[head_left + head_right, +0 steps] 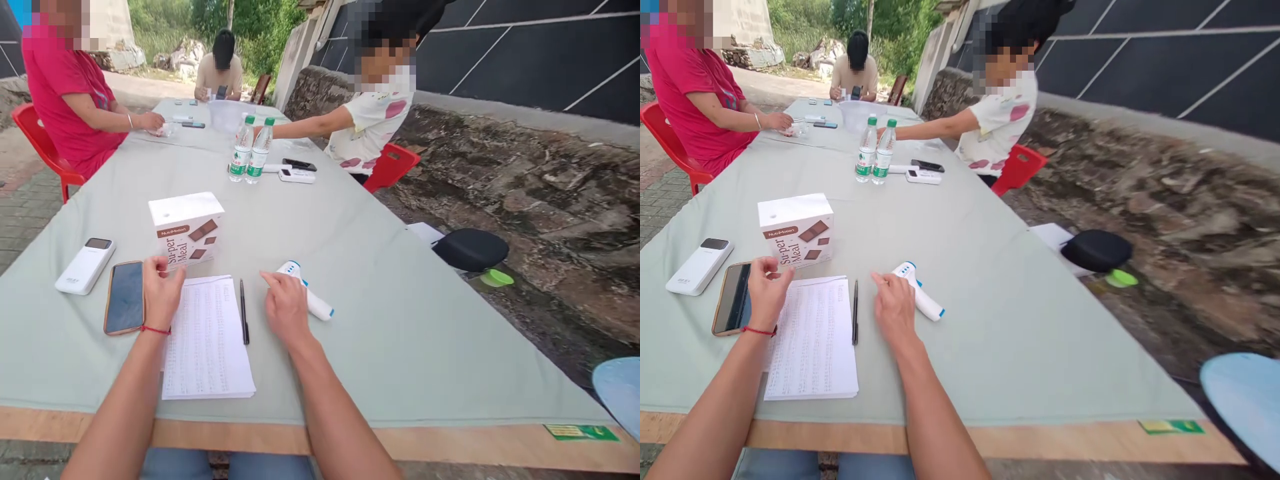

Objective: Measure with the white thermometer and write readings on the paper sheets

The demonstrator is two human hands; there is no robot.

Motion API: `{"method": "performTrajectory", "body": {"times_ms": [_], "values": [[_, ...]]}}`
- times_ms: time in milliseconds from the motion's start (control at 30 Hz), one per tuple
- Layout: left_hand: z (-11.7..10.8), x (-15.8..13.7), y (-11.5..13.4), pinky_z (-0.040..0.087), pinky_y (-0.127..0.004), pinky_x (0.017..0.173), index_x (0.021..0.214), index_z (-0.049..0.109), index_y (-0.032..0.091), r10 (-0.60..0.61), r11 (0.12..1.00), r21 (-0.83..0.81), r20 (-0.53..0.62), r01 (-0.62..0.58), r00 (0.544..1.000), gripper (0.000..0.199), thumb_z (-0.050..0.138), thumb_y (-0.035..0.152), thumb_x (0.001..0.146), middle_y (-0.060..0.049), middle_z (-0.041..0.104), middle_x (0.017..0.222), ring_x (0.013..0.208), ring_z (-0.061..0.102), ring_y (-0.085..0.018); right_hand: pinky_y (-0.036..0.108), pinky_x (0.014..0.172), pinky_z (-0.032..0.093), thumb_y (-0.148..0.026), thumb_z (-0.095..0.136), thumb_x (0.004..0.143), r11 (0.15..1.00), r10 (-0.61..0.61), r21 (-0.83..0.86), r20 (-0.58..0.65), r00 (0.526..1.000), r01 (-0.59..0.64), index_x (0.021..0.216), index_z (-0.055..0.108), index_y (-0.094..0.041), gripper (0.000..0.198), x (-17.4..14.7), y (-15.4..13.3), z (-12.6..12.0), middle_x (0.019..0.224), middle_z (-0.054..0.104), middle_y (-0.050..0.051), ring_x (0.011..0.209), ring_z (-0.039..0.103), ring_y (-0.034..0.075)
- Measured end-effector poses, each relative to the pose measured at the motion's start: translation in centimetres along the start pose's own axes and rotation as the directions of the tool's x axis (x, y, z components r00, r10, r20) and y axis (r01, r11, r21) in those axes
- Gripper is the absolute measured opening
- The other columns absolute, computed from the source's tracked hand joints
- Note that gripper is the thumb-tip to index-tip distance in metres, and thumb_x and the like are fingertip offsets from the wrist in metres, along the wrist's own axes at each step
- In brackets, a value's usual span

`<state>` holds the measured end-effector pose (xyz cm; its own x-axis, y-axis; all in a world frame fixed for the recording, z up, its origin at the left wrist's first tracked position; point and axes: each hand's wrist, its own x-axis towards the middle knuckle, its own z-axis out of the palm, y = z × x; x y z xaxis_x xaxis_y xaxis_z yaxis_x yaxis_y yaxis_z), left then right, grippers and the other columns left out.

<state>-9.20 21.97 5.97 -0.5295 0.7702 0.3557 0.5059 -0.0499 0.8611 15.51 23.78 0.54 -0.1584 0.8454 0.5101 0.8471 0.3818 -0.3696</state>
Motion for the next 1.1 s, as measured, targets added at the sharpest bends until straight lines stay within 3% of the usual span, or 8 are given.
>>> {"method": "performTrajectory", "body": {"times_ms": [67, 167, 300, 467, 633, 733, 867, 1100], "values": [[-0.5, 1.8, -0.2, 0.046, -0.039, 0.091, 0.112, 0.046, 0.022, -0.119, 0.99, -0.077, -0.06, 0.114, 0.991, 0.062, 0.079, 0.031, 0.059, -0.009, 0.048, 0.118, 0.11, 0.05, -0.024, 0.046, 0.087, 0.036, -0.019, 0.051, 0.077, 0.968, 0.227, -0.095, -0.076, 0.971, -0.234, 0.128, 0.051, -0.017, 0.051, 0.3, 1.0, -1.0, 0.115, 0.056, 0.016, 0.104, 0.049, 0.032], [-0.4, 4.5, -0.6, 0.044, -0.044, 0.096, 0.123, 0.042, 0.021, -0.175, 0.954, -0.222, 0.136, 0.202, 0.975, 0.086, 0.085, 0.023, 0.048, -0.011, 0.049, 0.122, 0.118, 0.048, -0.029, 0.048, 0.086, 0.037, -0.03, 0.061, 0.07, 0.854, 0.493, -0.214, 0.045, 0.869, -0.474, 0.122, 0.053, -0.01, 0.056, 0.7, 2.2, -2.0, 0.11, 0.057, 0.022, 0.103, 0.05, 0.037], [0.3, 6.5, -0.9, 0.048, -0.046, 0.09, 0.118, 0.047, 0.019, -0.07, 0.909, -0.363, 0.354, 0.206, 0.932, 0.081, 0.085, 0.022, 0.047, -0.008, 0.061, 0.109, 0.104, 0.058, -0.027, 0.043, 0.078, 0.039, -0.028, 0.055, 0.077, 0.841, 0.533, -0.248, 0.219, 0.817, -0.481, 0.107, 0.059, -0.014, 0.033, 0.9, 2.8, -2.4, 0.1, 0.061, 0.019, 0.096, 0.055, 0.034], [-0.2, 5.9, 0.0, 0.047, -0.042, 0.095, 0.116, 0.051, 0.019, -0.083, 0.93, -0.333, 0.223, 0.156, 0.971, 0.072, 0.084, 0.029, 0.053, -0.009, 0.062, 0.114, 0.108, 0.058, -0.024, 0.039, 0.068, 0.039, -0.028, 0.057, 0.074, 0.791, 0.61, -0.133, 0.232, 0.758, -0.597, 0.096, 0.062, -0.016, 0.026, 1.4, 2.8, -2.3, 0.089, 0.061, 0.016, 0.085, 0.057, 0.031], [-2.3, 1.6, 2.3, 0.048, -0.04, 0.092, 0.113, 0.056, 0.017, -0.129, 0.801, -0.563, 0.169, 0.203, 0.977, 0.061, 0.079, 0.042, 0.063, -0.011, 0.063, 0.119, 0.106, 0.061, -0.025, 0.034, 0.067, 0.04, -0.035, 0.059, 0.067, 0.665, 0.575, 0.523, 0.097, 0.812, -0.533, 0.097, 0.058, -0.021, 0.033, 2.3, 0.4, -3.8, 0.085, 0.061, 0.006, 0.08, 0.055, 0.024], [-3.4, -1.5, 2.1, 0.049, -0.041, 0.089, 0.113, 0.059, 0.013, -0.206, 0.763, -0.565, 0.248, 0.314, 0.947, 0.058, 0.074, 0.048, 0.07, -0.014, 0.064, 0.118, 0.105, 0.062, -0.029, 0.03, 0.06, 0.038, -0.04, 0.058, 0.068, 0.34, 0.486, 0.829, 0.249, 0.838, -0.444, 0.087, 0.057, -0.02, 0.027, 2.0, -3.5, -6.6, 0.068, 0.055, -0.001, 0.063, 0.049, 0.016], [-4.1, -3.7, 0.4, 0.049, -0.039, 0.088, 0.115, 0.061, 0.013, -0.184, 0.867, -0.393, 0.323, 0.308, 0.928, 0.057, 0.072, 0.049, 0.072, -0.013, 0.067, 0.115, 0.107, 0.061, -0.03, 0.028, 0.054, 0.033, -0.043, 0.06, 0.07, -0.031, 0.204, 0.881, 0.468, 0.86, -0.472, 0.082, 0.058, -0.019, 0.027, 0.2, -9.9, -9.9, 0.063, 0.052, -0.002, 0.055, 0.044, 0.013], [-4.1, -3.4, -0.1, 0.049, -0.04, 0.088, 0.116, 0.063, 0.013, -0.076, 0.95, -0.258, 0.358, 0.177, 0.931, 0.06, 0.063, 0.057, 0.075, -0.011, 0.07, 0.107, 0.103, 0.062, -0.031, 0.026, 0.053, 0.032, -0.042, 0.061, 0.076, 0.032, 0.189, 0.839, 0.529, 0.828, -0.543, 0.072, 0.055, -0.018, 0.025, -0.7, -14.5, -8.1, 0.055, 0.051, -0.003, 0.053, 0.042, 0.011]]}}
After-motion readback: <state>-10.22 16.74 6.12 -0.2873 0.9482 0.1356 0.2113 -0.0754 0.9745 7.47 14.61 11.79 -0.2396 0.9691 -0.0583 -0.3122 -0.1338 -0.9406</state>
